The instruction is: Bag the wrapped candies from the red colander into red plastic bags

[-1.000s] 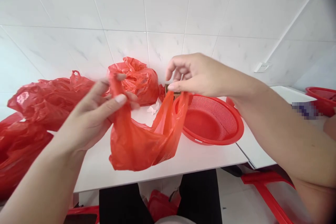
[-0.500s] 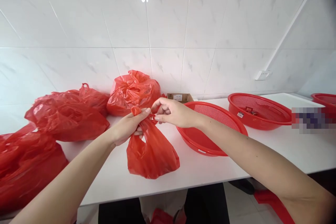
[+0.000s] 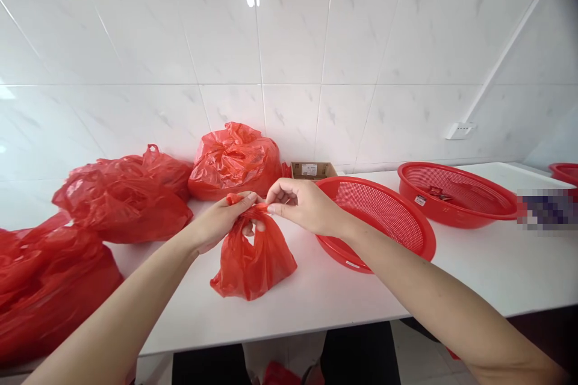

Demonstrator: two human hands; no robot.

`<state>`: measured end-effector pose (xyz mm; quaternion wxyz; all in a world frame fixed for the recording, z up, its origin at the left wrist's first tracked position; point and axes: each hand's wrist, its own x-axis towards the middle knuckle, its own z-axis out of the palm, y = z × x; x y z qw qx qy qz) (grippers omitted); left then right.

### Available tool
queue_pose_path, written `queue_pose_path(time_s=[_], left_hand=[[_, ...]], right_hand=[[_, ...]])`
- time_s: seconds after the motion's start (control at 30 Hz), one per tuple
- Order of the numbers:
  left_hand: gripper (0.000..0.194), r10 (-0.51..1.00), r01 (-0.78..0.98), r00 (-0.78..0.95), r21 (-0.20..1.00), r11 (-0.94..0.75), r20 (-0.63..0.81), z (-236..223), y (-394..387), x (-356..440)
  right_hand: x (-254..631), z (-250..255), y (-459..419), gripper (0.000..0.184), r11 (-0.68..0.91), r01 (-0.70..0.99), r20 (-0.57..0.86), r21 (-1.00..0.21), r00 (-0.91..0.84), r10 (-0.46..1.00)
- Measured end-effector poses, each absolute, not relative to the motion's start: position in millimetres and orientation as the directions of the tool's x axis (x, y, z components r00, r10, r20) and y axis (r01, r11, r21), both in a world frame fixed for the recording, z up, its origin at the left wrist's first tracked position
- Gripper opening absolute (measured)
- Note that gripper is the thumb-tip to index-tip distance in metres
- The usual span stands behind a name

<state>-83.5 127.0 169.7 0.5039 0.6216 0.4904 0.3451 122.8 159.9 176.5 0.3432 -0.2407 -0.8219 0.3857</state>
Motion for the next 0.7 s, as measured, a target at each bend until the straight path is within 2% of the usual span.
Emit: queue_pose_path(time_s=[0.1,0.17,0.27,0.37,0.5,0.6,0.7], left_hand=[[0.03,0.946,0.33,0.324,0.94,-0.084,-0.029,173.4,123.6,-88.5],[0.021,0.923,0.423,0.385,0.891,-0.163,-0.014,174.3,120.6,-88.2],[0.013,0.909,0.606,0.391,0.705,-0.369,0.14,168.5,117.6,-83.5],[0.021,0.888,0.746,0.288,0.497,-0.443,0.36,155.8,116.1,-78.8],[0.038,0.77,0.819,0.249,0.296,-0.491,0.587,141.7,115.5,-80.7],[0.047,0.726,0.839,0.328,0.167,-0.518,0.605,137.2,116.0,-87.2],[0.042,0.76,0.88,0.349,0.088,-0.467,0.548,133.6,112.0,-90.2]], right_hand=[[125.8,175.7,154.9,0.009,0.559,0.061,0.352,-0.827,-0.718,0.6],[123.2,167.6,158.0,0.012,0.542,0.04,0.376,-0.839,-0.677,0.632],[114.5,147.4,168.9,0.023,0.474,0.105,0.308,-0.874,-0.636,0.708],[108.7,131.9,176.7,0.031,0.403,0.134,0.215,-0.905,-0.673,0.708],[111.7,130.6,177.8,0.029,0.4,0.055,0.226,-0.915,-0.75,0.621],[116.7,137.2,180.6,0.029,0.465,0.083,0.255,-0.881,-0.745,0.616],[119.4,142.2,192.8,0.035,0.538,0.172,0.264,-0.825,-0.724,0.637]])
